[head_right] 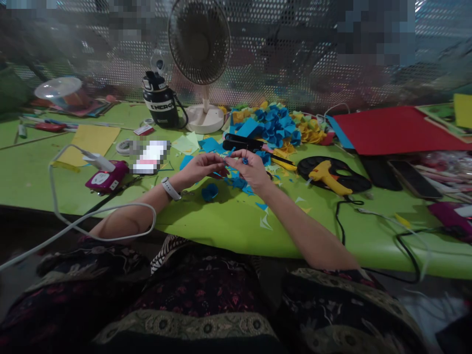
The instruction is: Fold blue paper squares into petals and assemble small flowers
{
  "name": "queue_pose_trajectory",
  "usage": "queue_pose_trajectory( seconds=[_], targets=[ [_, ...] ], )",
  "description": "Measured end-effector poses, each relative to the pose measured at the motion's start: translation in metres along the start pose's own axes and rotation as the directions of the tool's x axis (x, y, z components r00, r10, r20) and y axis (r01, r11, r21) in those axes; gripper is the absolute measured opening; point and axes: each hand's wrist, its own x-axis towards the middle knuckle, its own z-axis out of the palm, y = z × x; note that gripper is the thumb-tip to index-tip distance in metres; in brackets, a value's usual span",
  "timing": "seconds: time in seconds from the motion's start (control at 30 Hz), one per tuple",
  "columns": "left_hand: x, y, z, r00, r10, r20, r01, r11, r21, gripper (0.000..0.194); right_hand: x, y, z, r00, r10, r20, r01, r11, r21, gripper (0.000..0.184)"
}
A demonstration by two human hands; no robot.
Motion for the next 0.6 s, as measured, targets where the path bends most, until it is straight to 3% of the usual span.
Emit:
queue_pose_trajectory(
  seconds=[0.27,0.43,0.6],
  targets=[
    [-0.0020,-0.0018,0.0002,1.000,-0.014,0.005,0.014,1.000,-0.011,0.021,0.0033,0.0035,-0.0006,0.990,-0.041,-0.131,0.058,0.990,0.127,0.046],
    [-0.0019,-0.0021,0.0019,0.999,-0.051,-0.012,0.050,0.995,-0.088,0.027,0.0022,0.0075,0.0000,0.992,-0.028,-0.122,0.043,0.992,0.123,0.045],
    [-0.0018,-0.0020,0.0045,0.999,-0.050,-0.007,0.049,0.993,-0.109,0.020,0.0019,0.0087,0.0034,0.993,-0.042,-0.113,0.054,0.993,0.107,0.046]
  ],
)
